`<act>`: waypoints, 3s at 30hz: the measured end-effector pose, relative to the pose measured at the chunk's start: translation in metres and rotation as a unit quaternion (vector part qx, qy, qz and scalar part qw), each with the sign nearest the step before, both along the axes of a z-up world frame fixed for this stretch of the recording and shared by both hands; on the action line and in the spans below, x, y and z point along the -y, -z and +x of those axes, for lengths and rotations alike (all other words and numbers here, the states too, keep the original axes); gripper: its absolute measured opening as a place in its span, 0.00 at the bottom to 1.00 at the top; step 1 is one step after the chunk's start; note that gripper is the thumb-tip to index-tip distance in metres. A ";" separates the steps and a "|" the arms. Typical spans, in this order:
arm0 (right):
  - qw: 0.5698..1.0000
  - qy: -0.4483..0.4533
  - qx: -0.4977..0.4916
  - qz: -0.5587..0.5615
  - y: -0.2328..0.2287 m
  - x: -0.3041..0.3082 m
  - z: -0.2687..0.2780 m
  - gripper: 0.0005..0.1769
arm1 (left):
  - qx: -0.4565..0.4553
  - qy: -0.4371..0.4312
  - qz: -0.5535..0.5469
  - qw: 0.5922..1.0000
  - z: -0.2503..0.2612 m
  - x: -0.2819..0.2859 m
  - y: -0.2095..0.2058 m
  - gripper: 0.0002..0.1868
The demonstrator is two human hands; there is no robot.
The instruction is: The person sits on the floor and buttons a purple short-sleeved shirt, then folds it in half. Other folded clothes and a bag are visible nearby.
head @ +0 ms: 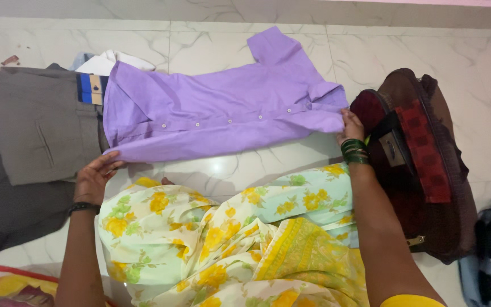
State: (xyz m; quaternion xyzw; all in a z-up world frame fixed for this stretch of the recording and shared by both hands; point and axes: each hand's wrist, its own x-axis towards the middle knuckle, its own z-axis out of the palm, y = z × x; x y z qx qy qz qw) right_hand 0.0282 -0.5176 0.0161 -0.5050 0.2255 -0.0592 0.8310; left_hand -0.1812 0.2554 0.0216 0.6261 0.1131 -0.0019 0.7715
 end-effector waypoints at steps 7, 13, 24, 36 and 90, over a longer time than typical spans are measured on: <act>0.871 -0.251 -0.081 -0.414 0.012 -0.015 -0.019 0.14 | 0.027 0.030 0.079 0.996 -0.011 0.010 -0.024 0.48; 0.930 -0.118 0.140 -0.318 0.019 -0.018 -0.012 0.09 | 0.029 0.054 0.105 0.993 -0.015 0.009 -0.035 0.55; 0.960 -0.094 -0.058 -0.258 0.006 -0.019 -0.019 0.14 | -0.066 0.097 0.175 0.977 0.001 -0.001 0.023 0.38; 0.768 -0.049 -0.098 -0.631 0.008 -0.011 -0.018 0.19 | -0.018 0.195 0.550 0.812 0.048 -0.030 0.063 0.19; 0.880 -0.017 -0.085 -0.467 -0.002 -0.019 -0.017 0.18 | -0.037 0.183 0.652 0.734 0.107 0.045 -0.046 0.25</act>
